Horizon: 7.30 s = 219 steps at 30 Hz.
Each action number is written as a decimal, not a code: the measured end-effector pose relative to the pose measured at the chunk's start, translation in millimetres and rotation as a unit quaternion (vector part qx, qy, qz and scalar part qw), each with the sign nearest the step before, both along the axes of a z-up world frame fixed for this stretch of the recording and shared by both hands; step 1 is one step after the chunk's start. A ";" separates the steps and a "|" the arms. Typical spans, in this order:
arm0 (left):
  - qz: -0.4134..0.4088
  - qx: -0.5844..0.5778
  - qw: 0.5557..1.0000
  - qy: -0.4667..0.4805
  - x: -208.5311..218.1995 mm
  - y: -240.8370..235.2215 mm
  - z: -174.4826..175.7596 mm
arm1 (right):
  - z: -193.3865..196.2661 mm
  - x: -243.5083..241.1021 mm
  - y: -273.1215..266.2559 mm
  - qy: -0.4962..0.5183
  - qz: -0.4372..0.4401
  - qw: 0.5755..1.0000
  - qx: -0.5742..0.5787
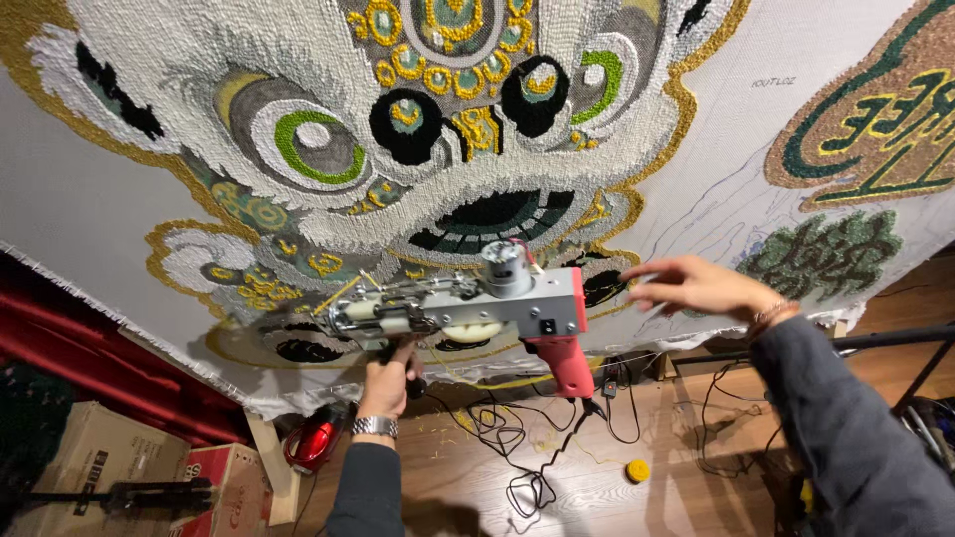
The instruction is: The person uses a handheld tufting gun to apply yellow yarn into a stretched canvas, following a pre-drawn design of a stylized face. The person guides the tool along the design lines, occasionally adjusting the yarn feed with the left hand.
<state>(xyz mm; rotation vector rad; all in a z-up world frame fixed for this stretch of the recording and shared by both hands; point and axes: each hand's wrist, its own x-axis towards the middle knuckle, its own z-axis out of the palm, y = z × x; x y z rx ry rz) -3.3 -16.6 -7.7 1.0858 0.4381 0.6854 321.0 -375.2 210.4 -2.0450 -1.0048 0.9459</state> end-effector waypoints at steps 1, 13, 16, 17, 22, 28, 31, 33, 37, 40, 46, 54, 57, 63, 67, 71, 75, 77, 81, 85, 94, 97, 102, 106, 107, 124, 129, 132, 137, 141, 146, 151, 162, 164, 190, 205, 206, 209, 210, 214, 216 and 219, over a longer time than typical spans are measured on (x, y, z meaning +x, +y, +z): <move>0.006 0.001 1.000 0.013 -1.7 -5.6 -1.5 | -7.7 -8.7 -0.1 0.083 0.029 0.995 0.038; 0.002 0.079 0.979 0.186 27.0 -61.4 8.8 | -166.2 -80.5 0.2 0.234 -0.184 0.907 0.297; -0.021 0.110 0.971 0.213 42.6 -75.8 20.8 | -182.0 -83.4 -9.2 0.228 -0.275 0.878 0.318; -0.023 0.112 0.970 0.213 49.5 -81.4 28.9 | -181.9 -84.8 -12.4 0.199 -0.298 0.876 0.322; -0.044 0.190 0.965 0.173 62.1 -113.6 62.2 | -170.6 -102.0 -35.0 0.134 -0.376 0.850 0.344; -0.048 0.263 0.949 0.168 57.5 -128.5 89.6 | -151.3 -125.1 -46.2 0.145 -0.420 0.818 0.367; -0.068 0.258 0.942 0.204 45.6 -133.4 96.2 | -140.8 -140.7 -52.0 0.127 -0.425 0.821 0.360; -0.081 0.249 0.932 0.251 42.2 -130.7 99.6 | -134.2 -148.1 -49.9 0.073 -0.410 0.824 0.385; -0.089 0.256 0.934 0.235 36.3 -124.5 96.8 | -126.4 -164.7 -43.8 0.129 -0.450 0.807 0.359; -0.092 0.269 0.926 0.248 24.5 -111.7 93.4 | -122.5 -180.4 -34.7 0.151 -0.453 0.799 0.365; -0.063 0.255 0.943 0.206 -16.0 -91.3 96.3 | -104.6 -213.9 2.4 0.154 -0.432 0.813 0.359; -0.041 0.160 0.963 0.215 -53.1 -67.5 115.9 | -77.1 -244.5 42.9 0.177 -0.430 0.833 0.299; -0.015 0.196 0.949 0.245 -61.5 -57.1 117.1 | -70.8 -246.5 53.9 0.144 -0.431 0.841 0.295; 0.012 0.281 0.926 0.253 -73.0 -32.8 122.6 | -67.4 -254.6 75.8 0.156 -0.443 0.825 0.315; -0.029 0.242 0.935 0.256 -79.2 -18.8 124.8 | -68.4 -263.8 86.2 0.150 -0.456 0.820 0.311; -0.038 0.224 0.947 0.226 -81.0 -3.3 128.2 | -64.3 -275.3 99.6 0.146 -0.456 0.816 0.324; -0.043 0.235 0.948 0.211 -79.9 7.9 126.5 | -55.8 -282.0 106.3 0.145 -0.497 0.818 0.251; -0.045 0.224 0.952 0.204 -78.6 9.6 126.2 | -51.8 -283.3 109.3 0.120 -0.466 0.816 0.319; -0.061 0.210 0.957 0.190 -77.6 8.8 125.0 | -50.0 -284.5 108.6 0.110 -0.453 0.815 0.344; -0.070 0.203 0.958 0.189 -75.6 11.7 128.0 | -50.8 -283.5 109.5 0.102 -0.460 0.808 0.354; -0.078 0.203 0.957 0.192 -78.4 25.0 129.8 | -49.6 -289.3 116.9 0.101 -0.456 0.807 0.362; -0.068 0.204 0.957 0.193 -78.5 30.0 124.4 | -47.7 -291.4 123.4 0.098 -0.459 0.803 0.368; -0.061 0.230 0.943 0.232 -77.1 42.4 114.0 | -43.8 -296.6 131.9 0.100 -0.456 0.804 0.368; -0.053 0.214 0.952 0.212 -79.8 46.7 112.5 | -46.1 -295.9 137.7 0.101 -0.452 0.810 0.360; -0.051 0.214 0.950 0.221 -81.6 46.6 112.7 | -47.5 -294.6 138.2 0.099 -0.448 0.814 0.357; -0.041 0.213 0.946 0.240 -73.1 51.4 120.3 | -52.5 -272.0 144.6 0.114 -0.436 0.825 0.340; -0.041 0.162 0.975 0.145 -54.2 44.8 132.2 | -52.4 -253.8 132.9 0.131 -0.422 0.825 0.352; -0.008 0.231 0.957 0.174 -41.8 43.4 139.8 | -44.3 -242.6 124.1 0.172 -0.430 0.828 0.317; -0.022 0.226 0.959 0.167 -24.6 36.7 140.7 | -37.7 -230.8 106.9 0.163 -0.438 0.836 0.289; -0.057 0.204 0.965 0.157 -21.8 30.1 141.4 | -46.6 -215.6 97.9 0.130 -0.425 0.845 0.298; -0.085 0.172 0.973 0.126 -22.1 28.6 141.2 | -66.5 -204.3 81.4 0.204 -0.328 0.872 0.300; -0.074 0.153 0.982 0.080 -4.5 25.9 133.0 | -59.2 -190.2 84.1 0.266 -0.326 0.874 0.244; -0.030 0.214 0.976 -0.027 64.2 3.9 138.5 | -71.3 -116.7 47.9 0.362 -0.304 0.837 0.277; -0.029 0.202 0.979 -0.016 66.1 -9.3 150.1 | -74.9 -100.9 38.8 0.346 -0.305 0.837 0.296; -0.125 0.194 0.959 0.164 117.5 -86.5 226.2 | -63.3 -49.0 -57.5 0.355 -0.349 0.800 0.336; -0.122 0.215 0.961 0.127 134.9 -120.4 229.4 | -27.0 -78.0 -91.5 0.273 -0.397 0.811 0.332; -0.123 0.197 0.965 0.125 131.7 -117.5 235.5 | -19.9 -78.2 -85.7 0.265 -0.422 0.809 0.311; -0.096 0.191 0.965 0.151 121.3 -112.8 247.2 | -4.0 -84.9 -70.2 0.246 -0.414 0.822 0.304; -0.081 0.197 0.963 0.166 117.7 -110.8 249.2 | -1.2 -87.8 -65.4 0.241 -0.398 0.828 0.312; -0.084 0.198 0.966 0.140 103.6 -105.4 250.7 | 10.0 -85.4 -55.8 0.250 -0.378 0.848 0.274; -0.083 0.187 0.968 0.142 101.0 -103.6 250.2 | 13.7 -80.6 -54.4 0.278 -0.377 0.838 0.281; -0.085 0.149 0.980 0.104 103.9 -103.6 247.8 | 16.4 -75.5 -59.7 0.278 -0.323 0.857 0.290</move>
